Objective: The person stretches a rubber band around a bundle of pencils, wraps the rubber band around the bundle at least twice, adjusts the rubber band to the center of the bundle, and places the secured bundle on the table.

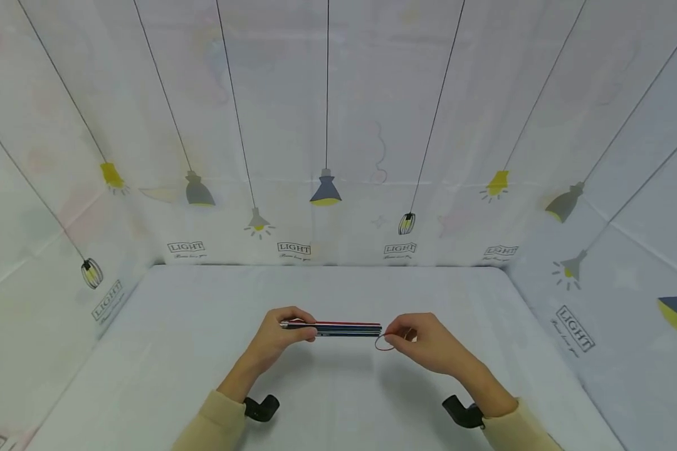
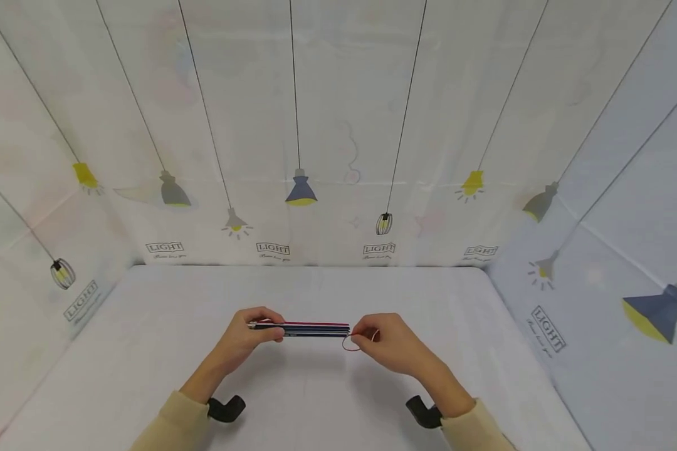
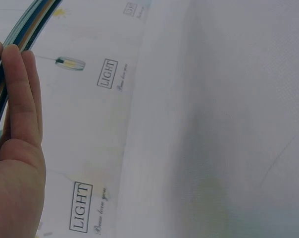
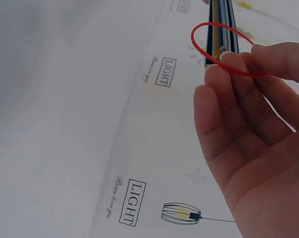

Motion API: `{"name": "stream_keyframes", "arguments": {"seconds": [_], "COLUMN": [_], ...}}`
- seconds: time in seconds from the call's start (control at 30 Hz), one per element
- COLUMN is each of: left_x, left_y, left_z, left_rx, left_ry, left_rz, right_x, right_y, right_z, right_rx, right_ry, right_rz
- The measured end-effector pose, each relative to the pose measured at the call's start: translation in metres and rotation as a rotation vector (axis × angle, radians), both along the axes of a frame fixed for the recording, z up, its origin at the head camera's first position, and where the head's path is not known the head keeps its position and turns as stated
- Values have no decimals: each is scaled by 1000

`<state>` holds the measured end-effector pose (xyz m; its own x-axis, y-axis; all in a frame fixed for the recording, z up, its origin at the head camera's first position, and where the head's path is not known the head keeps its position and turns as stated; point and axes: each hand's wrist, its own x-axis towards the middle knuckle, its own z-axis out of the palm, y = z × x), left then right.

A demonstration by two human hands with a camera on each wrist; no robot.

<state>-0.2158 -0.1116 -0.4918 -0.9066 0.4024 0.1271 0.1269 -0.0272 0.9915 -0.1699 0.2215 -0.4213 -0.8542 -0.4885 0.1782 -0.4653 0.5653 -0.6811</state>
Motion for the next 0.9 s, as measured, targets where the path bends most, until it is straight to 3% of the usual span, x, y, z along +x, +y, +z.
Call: {"name": "stream_keyframes", "arguments": {"seconds": [0.27,0.6,0.77,0.9], "left_x": [2,4,6,6], "left_y": [-2,-2,-2,-1], "left_z": [-3,-2,1,1], "left_rx": [10,35,53,74], "left_ry": [18,17,21,40], "left_rz": [-18,-37,-54,-79], "right_x": [-2,-10,-17,-24], "right_y": [-10,-14,-10,-8], "right_z": [6,10,5,-1], "right_rx": [-20,-16,-30,-71], "right_ry": [39,30,-30,-138], "right_rz": [11,-38,-44,-42]}}
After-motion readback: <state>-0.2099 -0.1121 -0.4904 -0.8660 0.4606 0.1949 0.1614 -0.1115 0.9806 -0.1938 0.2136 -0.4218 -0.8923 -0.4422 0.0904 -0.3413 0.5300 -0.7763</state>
